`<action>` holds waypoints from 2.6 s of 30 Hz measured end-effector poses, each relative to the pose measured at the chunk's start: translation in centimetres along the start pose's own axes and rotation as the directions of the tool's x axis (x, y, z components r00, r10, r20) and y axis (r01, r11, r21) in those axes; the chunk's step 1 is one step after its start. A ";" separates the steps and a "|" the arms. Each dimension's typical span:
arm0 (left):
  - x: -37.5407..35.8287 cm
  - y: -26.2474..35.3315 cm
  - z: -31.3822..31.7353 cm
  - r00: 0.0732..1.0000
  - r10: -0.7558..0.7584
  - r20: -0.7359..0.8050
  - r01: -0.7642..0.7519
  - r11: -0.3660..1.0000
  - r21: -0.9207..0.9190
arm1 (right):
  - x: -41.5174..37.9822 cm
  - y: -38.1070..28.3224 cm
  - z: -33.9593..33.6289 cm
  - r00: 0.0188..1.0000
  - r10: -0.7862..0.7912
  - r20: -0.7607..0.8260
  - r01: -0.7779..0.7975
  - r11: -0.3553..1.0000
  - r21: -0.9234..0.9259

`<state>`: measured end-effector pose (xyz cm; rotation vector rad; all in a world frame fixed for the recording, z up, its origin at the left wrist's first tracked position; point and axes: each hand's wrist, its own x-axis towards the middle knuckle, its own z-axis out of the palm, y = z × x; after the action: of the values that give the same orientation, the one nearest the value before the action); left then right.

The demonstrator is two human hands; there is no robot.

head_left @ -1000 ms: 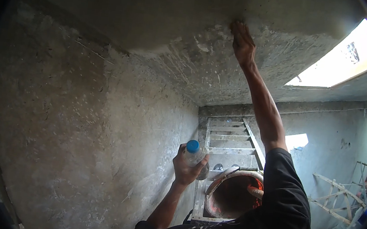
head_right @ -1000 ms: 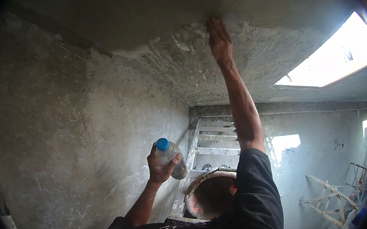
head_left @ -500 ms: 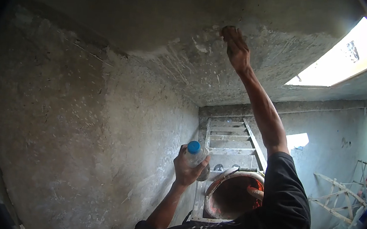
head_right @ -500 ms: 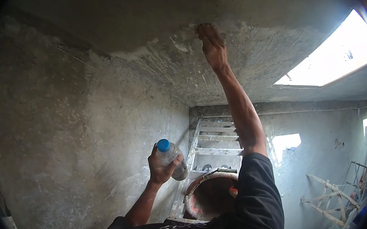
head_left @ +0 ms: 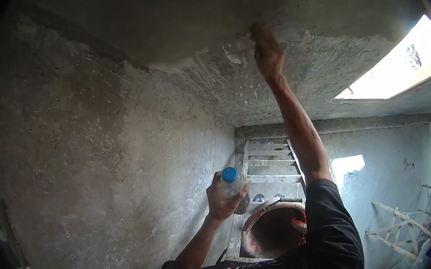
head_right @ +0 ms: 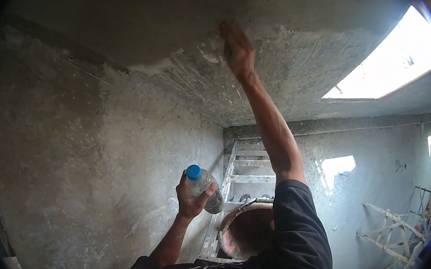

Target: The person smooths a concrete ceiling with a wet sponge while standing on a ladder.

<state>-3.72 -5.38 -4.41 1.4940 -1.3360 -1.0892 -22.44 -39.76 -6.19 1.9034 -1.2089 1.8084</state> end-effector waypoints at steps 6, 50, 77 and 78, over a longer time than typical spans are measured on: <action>-0.1 1.0 -0.1 1.000 0.021 -0.002 -0.020 0.997 0.076 | 2.6 2.3 0.4 0.986 -0.106 -0.128 0.092 0.990 -0.107; -0.3 2.2 0.2 0.999 0.003 0.033 -0.005 0.998 0.070 | 0.1 0.5 -4.9 0.898 0.435 -0.060 -0.431 0.899 0.071; -1.8 12.3 1.4 0.906 -0.141 0.399 -0.187 0.713 0.676 | -8.6 -17.3 -28.9 -0.008 0.626 0.780 -0.782 -0.490 0.385; -2.1 12.6 1.9 0.904 -0.144 0.402 -0.188 0.711 0.678 | -9.4 -17.6 -29.2 -0.003 0.670 0.742 -0.814 -0.432 0.388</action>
<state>-9.08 -4.48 7.30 1.8173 -2.2755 -0.9592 -29.73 -5.30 -2.86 1.0619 -2.6566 3.7532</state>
